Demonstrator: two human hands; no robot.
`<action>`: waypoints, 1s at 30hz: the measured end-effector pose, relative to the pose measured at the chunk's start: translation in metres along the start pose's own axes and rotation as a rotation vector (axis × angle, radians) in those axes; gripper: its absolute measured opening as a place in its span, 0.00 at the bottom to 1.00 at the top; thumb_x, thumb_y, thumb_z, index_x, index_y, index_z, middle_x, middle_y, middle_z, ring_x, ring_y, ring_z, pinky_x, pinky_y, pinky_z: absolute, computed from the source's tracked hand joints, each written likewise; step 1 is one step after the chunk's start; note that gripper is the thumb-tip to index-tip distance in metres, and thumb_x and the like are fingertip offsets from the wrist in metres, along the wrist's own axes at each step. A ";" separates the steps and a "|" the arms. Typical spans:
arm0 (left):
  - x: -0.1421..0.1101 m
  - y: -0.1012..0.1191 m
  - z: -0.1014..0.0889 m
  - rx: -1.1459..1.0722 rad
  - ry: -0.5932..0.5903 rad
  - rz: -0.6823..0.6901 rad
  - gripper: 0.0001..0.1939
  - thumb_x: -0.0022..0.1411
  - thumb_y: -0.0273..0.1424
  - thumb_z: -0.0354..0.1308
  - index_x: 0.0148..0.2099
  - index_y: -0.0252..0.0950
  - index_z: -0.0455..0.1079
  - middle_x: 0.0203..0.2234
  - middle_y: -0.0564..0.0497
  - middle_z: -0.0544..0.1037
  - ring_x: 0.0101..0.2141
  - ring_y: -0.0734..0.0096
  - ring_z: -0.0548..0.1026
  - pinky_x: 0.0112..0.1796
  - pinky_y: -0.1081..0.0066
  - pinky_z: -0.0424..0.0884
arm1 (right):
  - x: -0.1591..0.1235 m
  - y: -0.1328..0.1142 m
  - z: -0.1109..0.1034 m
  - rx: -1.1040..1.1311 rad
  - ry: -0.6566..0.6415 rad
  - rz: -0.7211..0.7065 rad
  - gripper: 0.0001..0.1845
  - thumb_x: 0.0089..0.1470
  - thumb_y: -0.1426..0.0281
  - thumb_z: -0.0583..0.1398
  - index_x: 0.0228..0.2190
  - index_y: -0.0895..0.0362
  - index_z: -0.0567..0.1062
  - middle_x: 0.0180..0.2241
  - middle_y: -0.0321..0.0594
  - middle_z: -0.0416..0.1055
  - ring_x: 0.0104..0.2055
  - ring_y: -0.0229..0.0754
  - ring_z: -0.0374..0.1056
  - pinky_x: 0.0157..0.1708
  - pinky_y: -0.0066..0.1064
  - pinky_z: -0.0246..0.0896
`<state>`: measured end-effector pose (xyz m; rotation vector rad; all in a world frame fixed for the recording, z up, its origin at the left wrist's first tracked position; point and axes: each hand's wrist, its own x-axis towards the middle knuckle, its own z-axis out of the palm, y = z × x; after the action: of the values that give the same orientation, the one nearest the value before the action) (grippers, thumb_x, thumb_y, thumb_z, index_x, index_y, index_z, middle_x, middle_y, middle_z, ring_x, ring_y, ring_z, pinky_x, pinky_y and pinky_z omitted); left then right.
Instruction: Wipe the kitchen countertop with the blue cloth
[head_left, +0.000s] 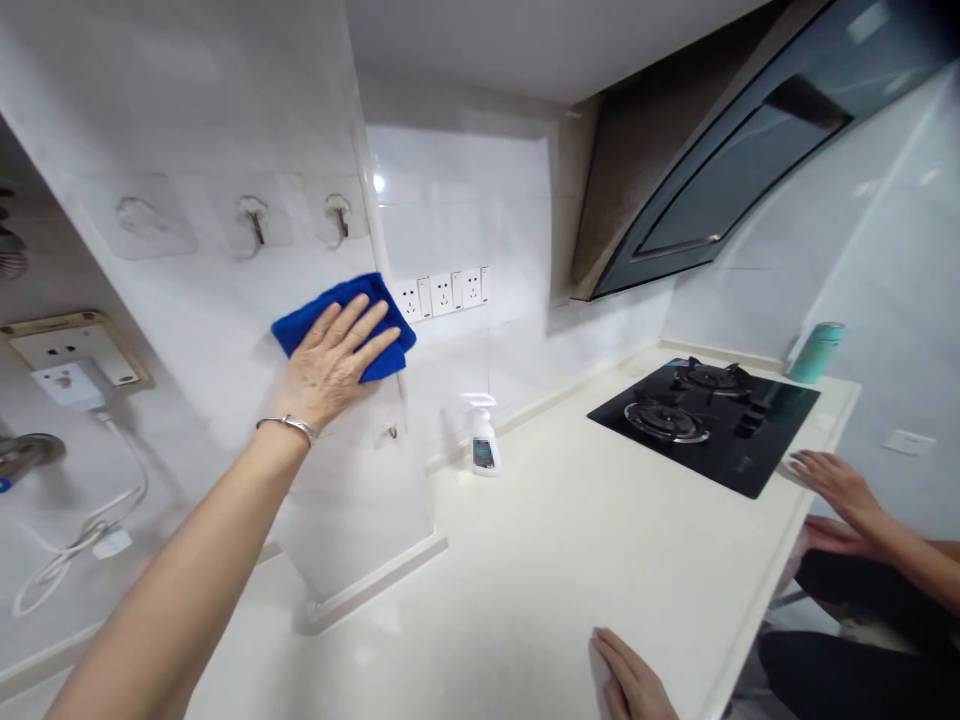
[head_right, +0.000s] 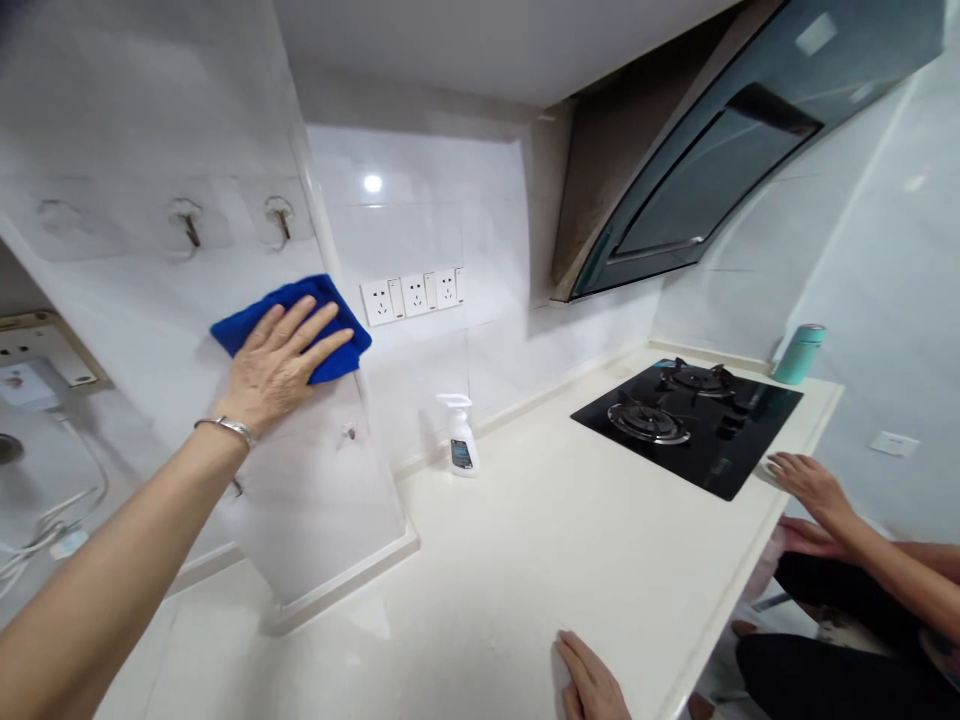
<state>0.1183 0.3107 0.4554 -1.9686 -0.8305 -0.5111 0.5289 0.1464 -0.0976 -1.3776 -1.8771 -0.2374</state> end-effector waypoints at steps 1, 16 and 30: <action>-0.003 -0.002 -0.002 0.000 0.032 -0.043 0.31 0.65 0.28 0.51 0.68 0.46 0.53 0.69 0.50 0.55 0.70 0.62 0.44 0.67 0.47 0.49 | -0.001 0.000 0.000 0.010 -0.010 0.010 0.23 0.61 0.67 0.54 0.57 0.53 0.68 0.56 0.46 0.71 0.55 0.49 0.70 0.49 0.39 0.73; -0.064 0.087 0.051 -0.076 0.179 -0.718 0.42 0.58 0.23 0.54 0.71 0.46 0.45 0.71 0.46 0.45 0.70 0.52 0.34 0.66 0.34 0.37 | -0.004 -0.004 -0.007 0.070 -0.088 0.087 0.23 0.62 0.65 0.51 0.57 0.53 0.67 0.58 0.49 0.68 0.57 0.53 0.68 0.51 0.48 0.72; -0.175 0.164 0.115 -0.136 0.024 -0.964 0.32 0.63 0.26 0.52 0.68 0.42 0.54 0.67 0.33 0.54 0.69 0.43 0.37 0.60 0.24 0.42 | 0.001 -0.008 -0.013 0.064 -0.102 0.064 0.23 0.62 0.68 0.51 0.58 0.53 0.65 0.58 0.48 0.67 0.58 0.52 0.67 0.51 0.48 0.72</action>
<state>0.1201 0.2908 0.1903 -1.5637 -1.7585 -1.1527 0.5277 0.1367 -0.0855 -1.4267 -1.9027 -0.0757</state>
